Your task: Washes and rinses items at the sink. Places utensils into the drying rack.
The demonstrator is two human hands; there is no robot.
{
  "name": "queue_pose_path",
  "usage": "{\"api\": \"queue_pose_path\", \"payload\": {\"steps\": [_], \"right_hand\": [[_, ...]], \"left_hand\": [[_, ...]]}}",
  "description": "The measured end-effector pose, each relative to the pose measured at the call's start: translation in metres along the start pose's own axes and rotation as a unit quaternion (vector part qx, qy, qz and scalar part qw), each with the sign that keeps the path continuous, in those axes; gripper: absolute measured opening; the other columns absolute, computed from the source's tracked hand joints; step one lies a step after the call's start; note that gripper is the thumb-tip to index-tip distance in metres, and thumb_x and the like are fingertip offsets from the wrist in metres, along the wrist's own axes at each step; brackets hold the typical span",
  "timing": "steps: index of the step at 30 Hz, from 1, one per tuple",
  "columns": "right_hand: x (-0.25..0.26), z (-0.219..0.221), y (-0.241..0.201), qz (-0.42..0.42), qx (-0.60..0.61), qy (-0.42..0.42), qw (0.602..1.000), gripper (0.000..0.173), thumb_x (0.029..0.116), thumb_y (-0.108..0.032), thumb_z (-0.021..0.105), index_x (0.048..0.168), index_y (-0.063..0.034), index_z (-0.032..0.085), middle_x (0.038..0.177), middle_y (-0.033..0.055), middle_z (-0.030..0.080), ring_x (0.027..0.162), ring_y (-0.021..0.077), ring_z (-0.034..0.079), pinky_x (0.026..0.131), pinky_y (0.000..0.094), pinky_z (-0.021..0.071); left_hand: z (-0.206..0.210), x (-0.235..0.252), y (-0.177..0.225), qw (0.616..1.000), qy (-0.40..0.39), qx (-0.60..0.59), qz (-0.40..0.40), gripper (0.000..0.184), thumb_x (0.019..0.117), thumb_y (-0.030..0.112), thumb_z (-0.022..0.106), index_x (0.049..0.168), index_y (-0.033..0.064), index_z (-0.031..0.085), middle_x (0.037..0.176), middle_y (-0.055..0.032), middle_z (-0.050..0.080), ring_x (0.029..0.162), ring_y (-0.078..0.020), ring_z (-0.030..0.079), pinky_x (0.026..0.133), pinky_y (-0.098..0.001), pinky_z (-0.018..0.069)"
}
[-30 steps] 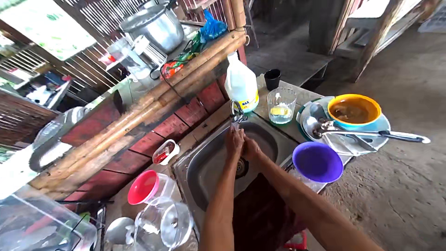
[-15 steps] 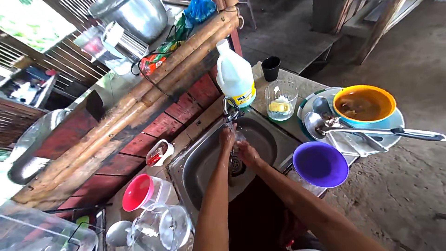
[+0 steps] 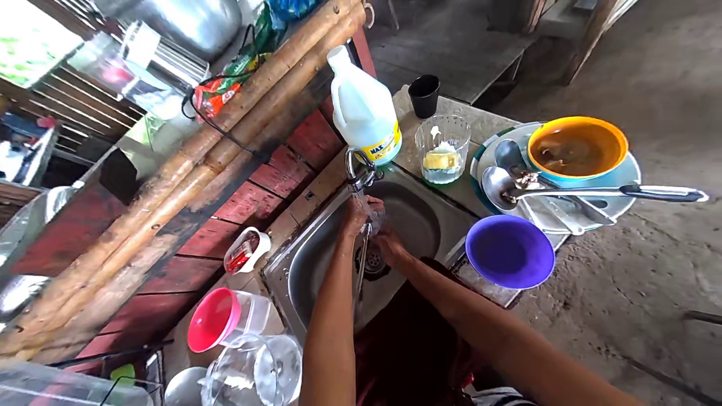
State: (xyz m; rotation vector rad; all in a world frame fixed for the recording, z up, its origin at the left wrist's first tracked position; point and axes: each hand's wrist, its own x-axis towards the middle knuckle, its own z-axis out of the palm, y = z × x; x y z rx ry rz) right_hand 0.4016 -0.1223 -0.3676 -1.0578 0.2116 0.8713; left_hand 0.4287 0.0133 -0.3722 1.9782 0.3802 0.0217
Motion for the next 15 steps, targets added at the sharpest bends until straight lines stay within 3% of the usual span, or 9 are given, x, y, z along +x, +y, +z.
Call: {"api": "queue_pose_path", "payload": {"steps": [3, 5, 9, 10, 12, 14, 15], "right_hand": [[0.001, 0.0, 0.001, 0.03, 0.049, 0.008, 0.998, 0.024, 0.1032, 0.004, 0.045, 0.127, 0.0102, 0.048, 0.091, 0.0113, 0.06, 0.071, 0.0125, 0.062, 0.068, 0.0277, 0.0567], [-0.003, 0.0, -0.001, 0.056, 0.062, 0.03, 0.996, 0.024, 0.1028, 0.005, 0.045, 0.126, 0.0091, 0.048, 0.092, 0.0111, 0.057, 0.07, 0.0122, 0.06, 0.067, 0.0265, 0.0557], [-0.01, -0.006, -0.002, 0.036, 0.059, 0.039, 0.997, 0.029, 0.1018, 0.005, 0.048, 0.13, 0.0101, 0.048, 0.096, 0.0138, 0.061, 0.074, 0.0139, 0.064, 0.07, 0.0278, 0.0581], [-0.008, -0.008, -0.002, 0.031, 0.055, 0.043, 0.997, 0.027, 0.1016, 0.005, 0.049, 0.128, 0.0105, 0.049, 0.095, 0.0141, 0.061, 0.074, 0.0142, 0.064, 0.07, 0.0281, 0.0585], [-0.004, -0.012, -0.002, 0.03, 0.065, 0.061, 0.996, 0.024, 0.1008, 0.006, 0.049, 0.125, 0.0109, 0.052, 0.093, 0.0146, 0.062, 0.071, 0.0147, 0.064, 0.067, 0.0282, 0.0584], [-0.003, -0.013, -0.004, 0.036, 0.079, 0.07, 0.994, 0.02, 0.1009, 0.006, 0.049, 0.121, 0.0105, 0.052, 0.09, 0.0137, 0.061, 0.069, 0.0147, 0.063, 0.066, 0.0285, 0.0582], [-0.005, -0.013, -0.004, 0.039, 0.085, 0.068, 0.993, 0.018, 0.101, 0.006, 0.049, 0.118, 0.0101, 0.052, 0.088, 0.0127, 0.061, 0.069, 0.014, 0.063, 0.065, 0.0279, 0.0583]], "left_hand": [[0.019, -0.007, -0.002, 0.987, 0.106, 0.115, -0.026, 0.036, 0.0893, 0.018, 0.08, 0.114, -0.0044, 0.067, 0.103, -0.0197, 0.072, 0.097, -0.0302, 0.069, 0.093, -0.0487, 0.053], [0.028, -0.012, -0.002, 0.98, 0.121, 0.15, -0.047, 0.047, 0.0893, 0.023, 0.08, 0.121, -0.0067, 0.061, 0.106, -0.0246, 0.068, 0.102, -0.0371, 0.066, 0.095, -0.0531, 0.0507], [0.034, -0.011, -0.003, 0.978, 0.164, 0.107, -0.075, 0.039, 0.1086, 0.023, 0.051, 0.127, -0.0106, 0.059, 0.117, -0.0306, 0.066, 0.112, -0.0404, 0.063, 0.102, -0.0531, 0.0467], [0.032, -0.011, -0.006, 0.983, 0.15, 0.077, -0.073, 0.038, 0.1092, 0.021, 0.049, 0.129, -0.0098, 0.058, 0.12, -0.0302, 0.064, 0.113, -0.0385, 0.062, 0.103, -0.0511, 0.0465], [0.029, -0.015, -0.007, 0.997, 0.045, 0.04, -0.052, 0.038, 0.1033, 0.012, 0.058, 0.138, -0.0032, 0.054, 0.127, -0.0251, 0.064, 0.115, -0.0315, 0.063, 0.101, -0.0457, 0.0506], [0.026, -0.024, 0.003, 0.996, -0.054, 0.039, -0.054, 0.066, 0.0916, 0.004, 0.071, 0.15, 0.0013, 0.041, 0.141, -0.0249, 0.055, 0.125, -0.0318, 0.059, 0.106, -0.0456, 0.0487], [0.025, -0.026, 0.006, 0.995, -0.061, 0.052, -0.05, 0.071, 0.0875, 0.002, 0.075, 0.15, 0.0004, 0.04, 0.141, -0.0251, 0.056, 0.125, -0.0316, 0.059, 0.106, -0.045, 0.0485]]}}
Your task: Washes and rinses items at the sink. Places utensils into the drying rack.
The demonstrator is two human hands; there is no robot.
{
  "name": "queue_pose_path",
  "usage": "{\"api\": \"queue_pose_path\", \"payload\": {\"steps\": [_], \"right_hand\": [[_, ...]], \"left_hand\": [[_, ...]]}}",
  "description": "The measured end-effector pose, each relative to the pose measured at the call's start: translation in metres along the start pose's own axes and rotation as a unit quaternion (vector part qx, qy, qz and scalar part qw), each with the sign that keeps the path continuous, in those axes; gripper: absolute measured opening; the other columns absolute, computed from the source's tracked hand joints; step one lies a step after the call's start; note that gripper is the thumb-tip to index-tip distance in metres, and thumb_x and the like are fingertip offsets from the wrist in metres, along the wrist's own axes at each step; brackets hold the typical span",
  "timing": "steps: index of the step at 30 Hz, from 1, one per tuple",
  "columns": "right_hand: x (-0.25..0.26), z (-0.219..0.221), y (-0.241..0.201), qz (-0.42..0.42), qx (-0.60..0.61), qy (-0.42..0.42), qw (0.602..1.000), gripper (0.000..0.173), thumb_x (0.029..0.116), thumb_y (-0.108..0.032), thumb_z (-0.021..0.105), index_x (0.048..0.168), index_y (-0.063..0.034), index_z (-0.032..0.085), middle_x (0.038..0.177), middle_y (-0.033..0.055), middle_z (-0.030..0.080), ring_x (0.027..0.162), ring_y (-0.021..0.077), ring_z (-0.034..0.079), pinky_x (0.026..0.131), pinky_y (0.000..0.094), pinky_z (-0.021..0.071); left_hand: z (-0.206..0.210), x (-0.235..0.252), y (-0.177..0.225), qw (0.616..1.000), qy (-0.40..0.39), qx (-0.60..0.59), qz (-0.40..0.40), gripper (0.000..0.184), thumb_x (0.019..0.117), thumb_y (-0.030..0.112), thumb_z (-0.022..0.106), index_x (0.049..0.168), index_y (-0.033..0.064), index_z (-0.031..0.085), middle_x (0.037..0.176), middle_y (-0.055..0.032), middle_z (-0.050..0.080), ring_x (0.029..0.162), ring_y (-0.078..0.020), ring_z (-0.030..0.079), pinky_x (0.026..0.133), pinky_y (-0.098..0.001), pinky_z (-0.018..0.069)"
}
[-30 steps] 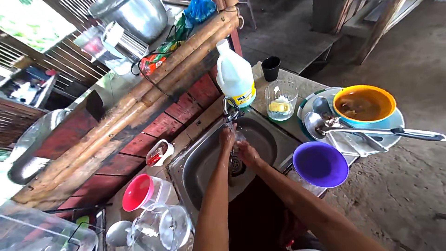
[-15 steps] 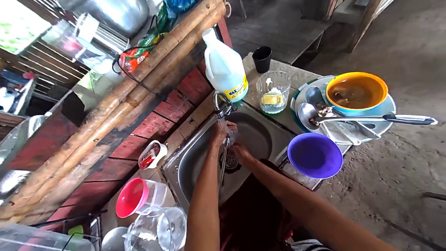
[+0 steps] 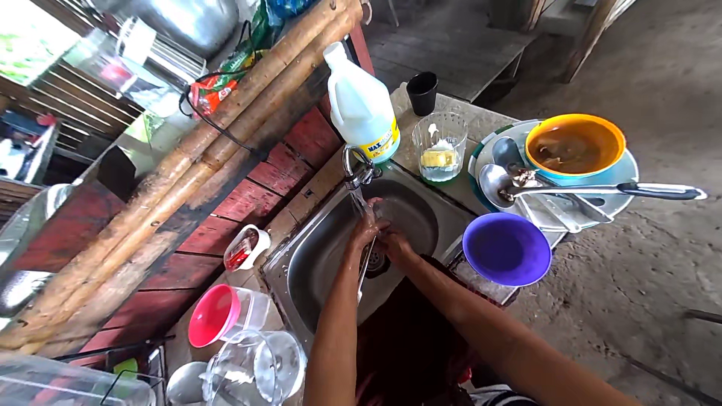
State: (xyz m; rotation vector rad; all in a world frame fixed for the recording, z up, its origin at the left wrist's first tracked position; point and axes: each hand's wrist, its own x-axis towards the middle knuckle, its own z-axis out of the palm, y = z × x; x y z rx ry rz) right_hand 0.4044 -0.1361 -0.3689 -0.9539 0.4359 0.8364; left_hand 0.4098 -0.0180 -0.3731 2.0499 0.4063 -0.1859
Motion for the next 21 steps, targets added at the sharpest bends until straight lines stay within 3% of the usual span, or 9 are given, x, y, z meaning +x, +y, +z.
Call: {"api": "queue_pose_path", "payload": {"steps": [3, 5, 7, 11, 13, 16, 17, 19, 21], "right_hand": [[-0.003, 0.0, 0.0, 0.001, -0.002, -0.032, 0.999, 0.016, 0.1015, 0.006, 0.048, 0.116, 0.0099, 0.051, 0.088, 0.0121, 0.062, 0.07, 0.0135, 0.065, 0.067, 0.0271, 0.0589], [-0.008, 0.003, -0.001, -0.003, -0.006, -0.053, 0.999, 0.012, 0.1008, 0.006, 0.049, 0.112, 0.0081, 0.052, 0.085, 0.0099, 0.062, 0.069, 0.0118, 0.065, 0.067, 0.026, 0.0592], [-0.008, 0.004, -0.003, -0.014, -0.004, -0.059, 0.998, 0.013, 0.1007, 0.006, 0.049, 0.113, 0.0082, 0.052, 0.085, 0.0096, 0.062, 0.069, 0.0121, 0.065, 0.067, 0.0269, 0.0597], [-0.006, 0.004, 0.0, -0.09, -0.048, -0.033, 0.994, 0.021, 0.0979, 0.006, 0.056, 0.118, 0.0128, 0.056, 0.092, 0.0138, 0.063, 0.072, 0.0146, 0.065, 0.068, 0.0292, 0.0597], [-0.006, 0.003, 0.0, -0.158, -0.123, -0.024, 0.979, 0.026, 0.0969, 0.006, 0.058, 0.122, 0.0149, 0.057, 0.098, 0.0195, 0.065, 0.079, 0.0172, 0.066, 0.075, 0.031, 0.0592], [-0.006, 0.003, -0.002, -0.269, -0.302, 0.0, 0.915, 0.027, 0.0967, -0.001, 0.059, 0.121, 0.0096, 0.066, 0.102, 0.0208, 0.071, 0.092, 0.024, 0.069, 0.088, 0.0379, 0.0552], [-0.007, 0.004, -0.001, -0.294, -0.338, 0.008, 0.894, 0.03, 0.0974, -0.002, 0.059, 0.124, 0.0089, 0.066, 0.106, 0.0228, 0.072, 0.097, 0.0284, 0.07, 0.092, 0.0412, 0.0552], [-0.01, 0.005, 0.004, -0.328, -0.383, 0.006, 0.863, 0.04, 0.0971, -0.002, 0.058, 0.135, 0.0095, 0.059, 0.123, 0.0294, 0.065, 0.111, 0.0365, 0.066, 0.1, 0.0436, 0.0523], [-0.01, 0.0, 0.005, -0.324, -0.379, -0.039, 0.866, 0.065, 0.0944, -0.004, 0.064, 0.151, 0.0121, 0.036, 0.146, 0.0361, 0.044, 0.132, 0.0423, 0.052, 0.112, 0.0431, 0.0434]], "left_hand": [[-0.006, 0.003, 0.006, 0.992, 0.078, 0.098, 0.016, 0.06, 0.0849, 0.012, 0.082, 0.136, -0.0056, 0.055, 0.125, -0.0267, 0.065, 0.117, -0.0362, 0.063, 0.104, -0.05, 0.0489], [-0.006, 0.01, 0.007, 0.979, 0.128, 0.157, 0.011, 0.038, 0.0967, 0.025, 0.071, 0.119, -0.0047, 0.065, 0.111, -0.0232, 0.07, 0.107, -0.0356, 0.067, 0.099, -0.0525, 0.0503], [-0.004, 0.015, 0.01, 0.977, 0.167, 0.129, -0.023, 0.036, 0.1062, 0.026, 0.056, 0.116, -0.0077, 0.065, 0.11, -0.0257, 0.068, 0.106, -0.0372, 0.065, 0.099, -0.0529, 0.0483], [0.003, 0.007, -0.004, 0.979, 0.198, -0.042, 0.003, 0.044, 0.1124, 0.025, 0.037, 0.136, -0.0081, 0.055, 0.129, -0.0274, 0.06, 0.12, -0.0321, 0.058, 0.106, -0.0458, 0.0437], [0.007, 0.001, -0.001, 0.988, 0.131, -0.074, 0.034, 0.055, 0.1124, 0.034, 0.031, 0.155, -0.0002, 0.036, 0.155, -0.0235, 0.043, 0.143, -0.0303, 0.044, 0.118, -0.0452, 0.0342], [0.011, -0.007, 0.017, 0.987, 0.095, -0.121, 0.04, 0.085, 0.1027, 0.042, 0.054, 0.165, 0.0086, 0.008, 0.166, -0.0224, 0.025, 0.151, -0.0307, 0.031, 0.121, -0.046, 0.0314], [0.01, -0.01, 0.024, 0.985, 0.1, -0.137, 0.029, 0.085, 0.1006, 0.033, 0.061, 0.165, 0.0096, 0.011, 0.165, -0.0223, 0.028, 0.15, -0.0309, 0.035, 0.12, -0.0457, 0.0342], [0.006, -0.011, 0.031, 0.976, 0.115, -0.185, 0.008, 0.063, 0.103, 0.014, 0.057, 0.159, 0.0038, 0.03, 0.157, -0.0205, 0.042, 0.139, -0.0268, 0.049, 0.113, -0.0414, 0.0417], [-0.006, -0.009, 0.036, 0.969, 0.097, -0.228, 0.004, 0.045, 0.1025, 0.005, 0.052, 0.146, -0.0022, 0.048, 0.141, -0.0194, 0.059, 0.122, -0.0238, 0.062, 0.104, -0.0383, 0.0495]]}}
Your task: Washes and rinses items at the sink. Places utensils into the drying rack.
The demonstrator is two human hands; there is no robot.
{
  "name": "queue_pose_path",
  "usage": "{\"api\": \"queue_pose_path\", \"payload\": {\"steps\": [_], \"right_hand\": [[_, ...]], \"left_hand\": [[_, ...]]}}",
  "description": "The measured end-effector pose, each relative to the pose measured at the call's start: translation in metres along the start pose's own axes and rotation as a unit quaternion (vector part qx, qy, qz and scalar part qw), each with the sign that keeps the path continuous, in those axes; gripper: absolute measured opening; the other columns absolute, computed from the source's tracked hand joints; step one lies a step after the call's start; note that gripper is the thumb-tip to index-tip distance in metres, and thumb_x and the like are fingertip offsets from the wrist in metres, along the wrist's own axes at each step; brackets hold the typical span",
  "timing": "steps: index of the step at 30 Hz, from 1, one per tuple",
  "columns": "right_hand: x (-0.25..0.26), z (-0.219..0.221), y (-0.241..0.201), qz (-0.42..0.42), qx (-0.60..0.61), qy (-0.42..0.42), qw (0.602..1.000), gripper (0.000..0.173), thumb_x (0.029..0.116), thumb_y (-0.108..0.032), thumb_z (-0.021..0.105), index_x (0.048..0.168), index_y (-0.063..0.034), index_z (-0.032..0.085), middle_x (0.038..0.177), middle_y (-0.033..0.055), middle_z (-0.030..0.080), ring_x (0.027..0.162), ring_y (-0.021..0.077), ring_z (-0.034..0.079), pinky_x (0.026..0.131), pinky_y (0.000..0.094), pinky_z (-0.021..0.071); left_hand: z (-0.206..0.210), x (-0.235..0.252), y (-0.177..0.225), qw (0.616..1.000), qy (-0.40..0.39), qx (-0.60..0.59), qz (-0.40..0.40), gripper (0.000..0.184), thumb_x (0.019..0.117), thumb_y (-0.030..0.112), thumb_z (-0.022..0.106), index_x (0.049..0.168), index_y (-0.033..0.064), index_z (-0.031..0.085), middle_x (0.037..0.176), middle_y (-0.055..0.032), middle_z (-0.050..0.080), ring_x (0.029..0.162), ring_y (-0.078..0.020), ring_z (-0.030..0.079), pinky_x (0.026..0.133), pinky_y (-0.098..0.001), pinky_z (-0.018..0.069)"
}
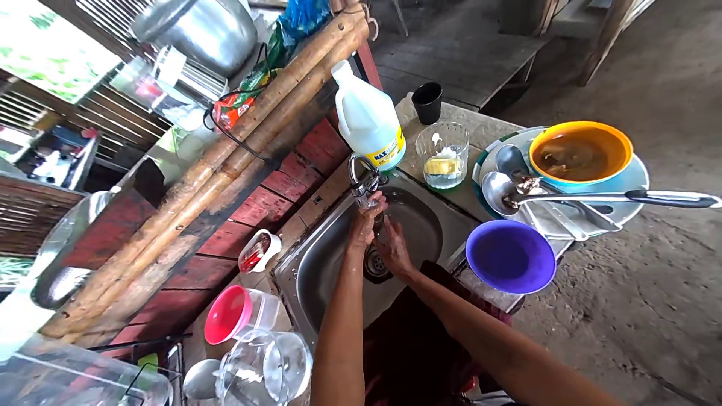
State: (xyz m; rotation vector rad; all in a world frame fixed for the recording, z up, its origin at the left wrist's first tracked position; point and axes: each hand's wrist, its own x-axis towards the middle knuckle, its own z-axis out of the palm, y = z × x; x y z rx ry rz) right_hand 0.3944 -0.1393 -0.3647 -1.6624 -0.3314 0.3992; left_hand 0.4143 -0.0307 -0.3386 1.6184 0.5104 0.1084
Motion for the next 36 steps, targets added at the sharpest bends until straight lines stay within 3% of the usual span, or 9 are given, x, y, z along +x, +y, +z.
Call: {"api": "queue_pose_path", "payload": {"steps": [2, 6, 11, 16, 23, 25, 28, 33, 36], "right_hand": [[0.0, -0.007, 0.002, -0.004, 0.077, -0.017, 0.997, 0.071, 0.0948, -0.006, 0.065, 0.153, 0.014, 0.029, 0.148, 0.0328, 0.046, 0.135, 0.0343, 0.052, 0.114, 0.0378, 0.0425], [0.009, -0.024, -0.014, 0.049, 0.16, -0.064, 0.984, 0.025, 0.0977, -0.006, 0.063, 0.115, 0.0122, 0.064, 0.103, 0.0184, 0.071, 0.094, 0.0174, 0.068, 0.089, 0.0325, 0.0557], [0.029, -0.005, -0.006, 0.088, 0.159, -0.1, 0.978, 0.017, 0.0937, -0.004, 0.069, 0.109, 0.0047, 0.067, 0.096, 0.0153, 0.069, 0.085, 0.0198, 0.066, 0.08, 0.0394, 0.0556], [0.053, -0.002, -0.013, 0.061, 0.244, -0.071, 0.965, 0.025, 0.0887, 0.006, 0.065, 0.113, 0.0046, 0.064, 0.095, 0.0118, 0.069, 0.08, 0.0157, 0.066, 0.074, 0.0356, 0.0585], [0.073, -0.029, -0.02, 0.147, 0.319, -0.082, 0.933, 0.021, 0.1028, -0.005, 0.051, 0.123, -0.0034, 0.052, 0.096, 0.0037, 0.064, 0.08, 0.011, 0.064, 0.075, 0.0305, 0.0574], [0.054, -0.022, -0.04, 0.161, 0.316, -0.05, 0.934, 0.013, 0.1062, -0.009, 0.043, 0.114, -0.0043, 0.051, 0.087, 0.0002, 0.057, 0.072, 0.006, 0.058, 0.069, 0.024, 0.0542], [0.031, -0.013, -0.049, 0.18, 0.315, -0.079, 0.929, 0.034, 0.1113, -0.022, 0.032, 0.139, -0.0037, 0.041, 0.115, 0.0057, 0.054, 0.097, 0.0107, 0.06, 0.087, 0.0299, 0.0528], [0.034, 0.01, -0.024, 0.209, 0.25, -0.132, 0.936, 0.02, 0.1101, -0.023, 0.035, 0.115, -0.0103, 0.049, 0.086, -0.0024, 0.062, 0.073, 0.0071, 0.066, 0.07, 0.0258, 0.0587], [0.015, 0.019, -0.011, 0.223, 0.135, -0.134, 0.956, 0.03, 0.1117, -0.025, 0.036, 0.132, -0.0045, 0.045, 0.095, 0.0015, 0.058, 0.078, 0.0069, 0.062, 0.072, 0.0257, 0.0546]], "left_hand": [[-0.007, 0.001, 0.01, 0.999, -0.032, 0.009, -0.004, 0.033, 0.0979, -0.001, 0.055, 0.13, -0.0059, 0.062, 0.12, -0.0178, 0.07, 0.105, -0.022, 0.068, 0.095, -0.0372, 0.0543], [-0.007, 0.005, 0.019, 0.993, 0.044, 0.112, -0.013, 0.024, 0.095, 0.018, 0.073, 0.106, -0.003, 0.069, 0.092, -0.0118, 0.071, 0.081, -0.0174, 0.065, 0.078, -0.0377, 0.0545], [-0.026, 0.014, -0.009, 0.982, 0.18, 0.048, 0.015, 0.037, 0.1077, 0.031, 0.05, 0.099, -0.0015, 0.065, 0.078, -0.0062, 0.058, 0.068, -0.0126, 0.056, 0.068, -0.0338, 0.0514], [-0.02, -0.032, -0.041, 0.99, 0.073, -0.097, 0.069, 0.046, 0.1111, 0.033, 0.033, 0.147, 0.0054, 0.043, 0.131, -0.0089, 0.059, 0.114, -0.0123, 0.059, 0.1, -0.0343, 0.0507], [-0.025, -0.086, -0.048, 0.981, -0.017, 0.186, -0.051, 0.034, 0.1081, 0.014, 0.049, 0.132, -0.0079, 0.058, 0.12, -0.0231, 0.066, 0.107, -0.0251, 0.065, 0.099, -0.0388, 0.0511], [-0.049, -0.11, -0.005, 0.934, -0.018, 0.353, -0.048, 0.034, 0.1061, 0.013, 0.053, 0.128, -0.0119, 0.061, 0.129, -0.0281, 0.063, 0.123, -0.0357, 0.061, 0.107, -0.0472, 0.0468], [-0.085, -0.163, 0.057, 0.851, -0.01, 0.519, -0.077, 0.031, 0.1017, 0.015, 0.058, 0.12, -0.0089, 0.066, 0.135, -0.027, 0.06, 0.128, -0.0399, 0.057, 0.105, -0.0547, 0.0464], [-0.164, -0.282, 0.115, 0.836, 0.101, 0.538, -0.033, 0.032, 0.0996, 0.008, 0.059, 0.131, 0.0025, 0.066, 0.134, -0.0216, 0.062, 0.126, -0.0373, 0.059, 0.102, -0.0566, 0.0477], [-0.242, -0.373, 0.144, 0.826, 0.237, 0.505, 0.078, 0.038, 0.0981, 0.007, 0.062, 0.136, 0.0058, 0.065, 0.134, -0.018, 0.065, 0.126, -0.0312, 0.061, 0.108, -0.0514, 0.0458]]}}
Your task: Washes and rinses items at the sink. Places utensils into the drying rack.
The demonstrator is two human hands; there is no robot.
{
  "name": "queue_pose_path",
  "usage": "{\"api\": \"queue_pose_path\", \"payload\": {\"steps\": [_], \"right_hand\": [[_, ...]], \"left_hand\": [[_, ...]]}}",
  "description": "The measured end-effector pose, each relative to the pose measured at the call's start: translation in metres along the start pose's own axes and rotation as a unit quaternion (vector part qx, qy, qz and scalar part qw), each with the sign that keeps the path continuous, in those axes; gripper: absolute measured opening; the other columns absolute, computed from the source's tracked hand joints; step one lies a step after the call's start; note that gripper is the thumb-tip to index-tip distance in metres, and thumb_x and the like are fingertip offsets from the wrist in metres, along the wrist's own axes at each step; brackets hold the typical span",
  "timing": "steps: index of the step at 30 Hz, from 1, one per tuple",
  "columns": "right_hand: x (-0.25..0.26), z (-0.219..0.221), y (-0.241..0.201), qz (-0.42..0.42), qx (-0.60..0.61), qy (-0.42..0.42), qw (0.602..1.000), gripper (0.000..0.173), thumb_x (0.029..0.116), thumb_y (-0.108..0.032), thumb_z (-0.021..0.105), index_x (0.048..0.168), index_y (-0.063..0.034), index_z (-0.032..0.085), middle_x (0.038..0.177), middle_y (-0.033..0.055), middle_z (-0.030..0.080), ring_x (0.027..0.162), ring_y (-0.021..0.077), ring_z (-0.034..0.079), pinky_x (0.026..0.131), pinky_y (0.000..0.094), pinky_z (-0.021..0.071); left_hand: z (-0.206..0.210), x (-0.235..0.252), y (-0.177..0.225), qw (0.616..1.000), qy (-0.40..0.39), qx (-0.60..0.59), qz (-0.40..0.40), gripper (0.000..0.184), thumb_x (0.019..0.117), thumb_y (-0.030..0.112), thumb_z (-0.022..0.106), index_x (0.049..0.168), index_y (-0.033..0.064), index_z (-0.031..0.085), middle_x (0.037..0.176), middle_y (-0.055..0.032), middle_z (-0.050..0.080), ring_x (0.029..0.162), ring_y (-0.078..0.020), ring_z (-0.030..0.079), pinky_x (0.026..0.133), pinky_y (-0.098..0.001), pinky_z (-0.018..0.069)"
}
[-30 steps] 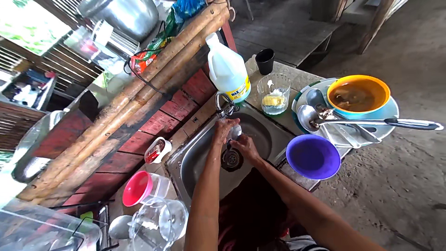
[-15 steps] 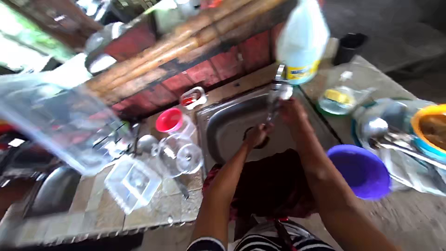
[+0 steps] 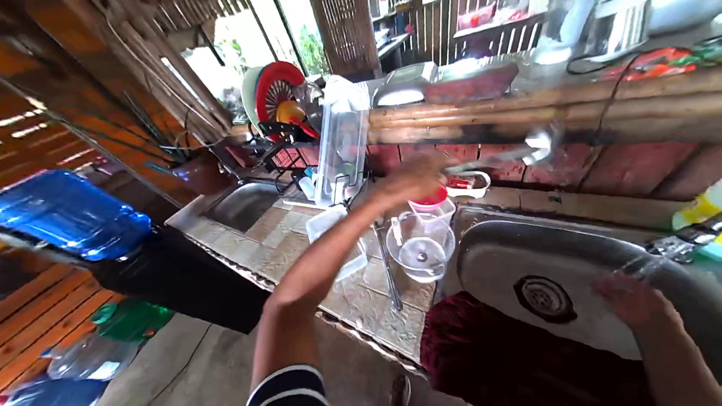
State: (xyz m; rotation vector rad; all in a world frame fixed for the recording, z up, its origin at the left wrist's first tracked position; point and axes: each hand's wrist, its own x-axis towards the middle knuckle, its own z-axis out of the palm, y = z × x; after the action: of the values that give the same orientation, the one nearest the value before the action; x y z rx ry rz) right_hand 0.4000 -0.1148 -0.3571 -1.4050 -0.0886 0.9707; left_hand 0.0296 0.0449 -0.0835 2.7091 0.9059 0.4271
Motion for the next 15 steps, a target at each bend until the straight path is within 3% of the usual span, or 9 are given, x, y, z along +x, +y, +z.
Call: {"api": "queue_pose_path", "payload": {"steps": [1, 2, 3, 4, 7, 9, 11, 15], "right_hand": [[-0.005, 0.003, 0.009, 0.006, -0.055, 0.013, 0.998, 0.034, 0.1117, -0.026, 0.037, 0.136, -0.0031, 0.043, 0.101, 0.0048, 0.058, 0.081, 0.0083, 0.061, 0.073, 0.0269, 0.054], [-0.015, 0.006, 0.017, 0.014, -0.107, 0.012, 0.994, 0.04, 0.1119, -0.024, 0.036, 0.144, -0.0002, 0.038, 0.116, 0.0121, 0.056, 0.091, 0.0128, 0.059, 0.08, 0.0305, 0.0516], [-0.026, 0.009, 0.024, 0.016, -0.162, 0.01, 0.987, 0.044, 0.1121, -0.024, 0.035, 0.148, 0.0027, 0.036, 0.13, 0.0195, 0.053, 0.1, 0.0178, 0.059, 0.087, 0.0339, 0.0503], [-0.036, 0.013, 0.032, 0.013, -0.219, 0.014, 0.976, 0.044, 0.1119, -0.022, 0.035, 0.147, 0.0049, 0.037, 0.133, 0.0231, 0.051, 0.104, 0.0206, 0.059, 0.09, 0.0354, 0.0496], [-0.051, 0.017, 0.05, 0.006, -0.376, -0.008, 0.927, 0.043, 0.1109, -0.013, 0.039, 0.148, 0.0083, 0.04, 0.144, 0.0336, 0.047, 0.12, 0.0357, 0.057, 0.103, 0.0469, 0.0448], [-0.059, 0.019, 0.058, -0.023, -0.47, -0.025, 0.882, 0.042, 0.1077, -0.009, 0.048, 0.144, 0.011, 0.046, 0.141, 0.0364, 0.05, 0.126, 0.0435, 0.055, 0.108, 0.0539, 0.041], [-0.072, 0.026, 0.056, -0.041, -0.545, -0.026, 0.837, 0.042, 0.1067, -0.01, 0.052, 0.143, 0.0112, 0.048, 0.141, 0.0371, 0.051, 0.134, 0.0484, 0.049, 0.114, 0.0579, 0.0353], [-0.075, 0.019, 0.069, -0.075, -0.604, 0.007, 0.793, 0.043, 0.1063, -0.015, 0.054, 0.142, 0.0086, 0.051, 0.136, 0.0357, 0.056, 0.131, 0.051, 0.052, 0.112, 0.0632, 0.035]], "left_hand": [[-0.037, -0.017, -0.021, 0.998, 0.054, -0.006, -0.015, 0.039, 0.099, 0.008, 0.061, 0.138, 0.0067, 0.063, 0.134, -0.0152, 0.065, 0.125, -0.0277, 0.062, 0.108, -0.0492, 0.0469], [-0.073, -0.034, -0.041, 0.993, 0.114, 0.004, -0.035, 0.039, 0.0987, 0.007, 0.061, 0.138, 0.0074, 0.062, 0.131, -0.014, 0.067, 0.12, -0.0257, 0.064, 0.105, -0.0478, 0.0498], [-0.108, -0.052, -0.056, 0.982, 0.174, 0.037, -0.071, 0.04, 0.099, 0.009, 0.061, 0.139, 0.0087, 0.061, 0.124, -0.0151, 0.069, 0.11, -0.0271, 0.067, 0.097, -0.0493, 0.053], [-0.14, -0.067, -0.072, 0.964, 0.224, 0.084, -0.118, 0.04, 0.0986, 0.01, 0.061, 0.139, 0.0096, 0.06, 0.12, -0.018, 0.069, 0.106, -0.0319, 0.068, 0.094, -0.0537, 0.0536], [-0.203, -0.098, -0.121, 0.895, 0.315, 0.177, -0.261, 0.042, 0.0977, 0.01, 0.058, 0.139, 0.0093, 0.061, 0.129, -0.0254, 0.064, 0.118, -0.0449, 0.062, 0.099, -0.0658, 0.0466], [-0.224, -0.102, -0.158, 0.864, 0.314, 0.213, -0.332, 0.041, 0.0957, 0.01, 0.058, 0.135, 0.0003, 0.062, 0.134, -0.032, 0.059, 0.126, -0.0511, 0.056, 0.102, -0.069, 0.0428], [-0.233, -0.098, -0.195, 0.859, 0.262, 0.239, -0.369, 0.039, 0.0965, 0.012, 0.06, 0.129, -0.0102, 0.06, 0.134, -0.038, 0.055, 0.129, -0.0555, 0.051, 0.102, -0.0719, 0.0406], [-0.24, -0.076, -0.245, 0.88, 0.158, 0.247, -0.373, 0.038, 0.0968, 0.02, 0.063, 0.123, -0.0068, 0.063, 0.131, -0.0369, 0.057, 0.127, -0.0565, 0.052, 0.096, -0.0777, 0.0391]]}}
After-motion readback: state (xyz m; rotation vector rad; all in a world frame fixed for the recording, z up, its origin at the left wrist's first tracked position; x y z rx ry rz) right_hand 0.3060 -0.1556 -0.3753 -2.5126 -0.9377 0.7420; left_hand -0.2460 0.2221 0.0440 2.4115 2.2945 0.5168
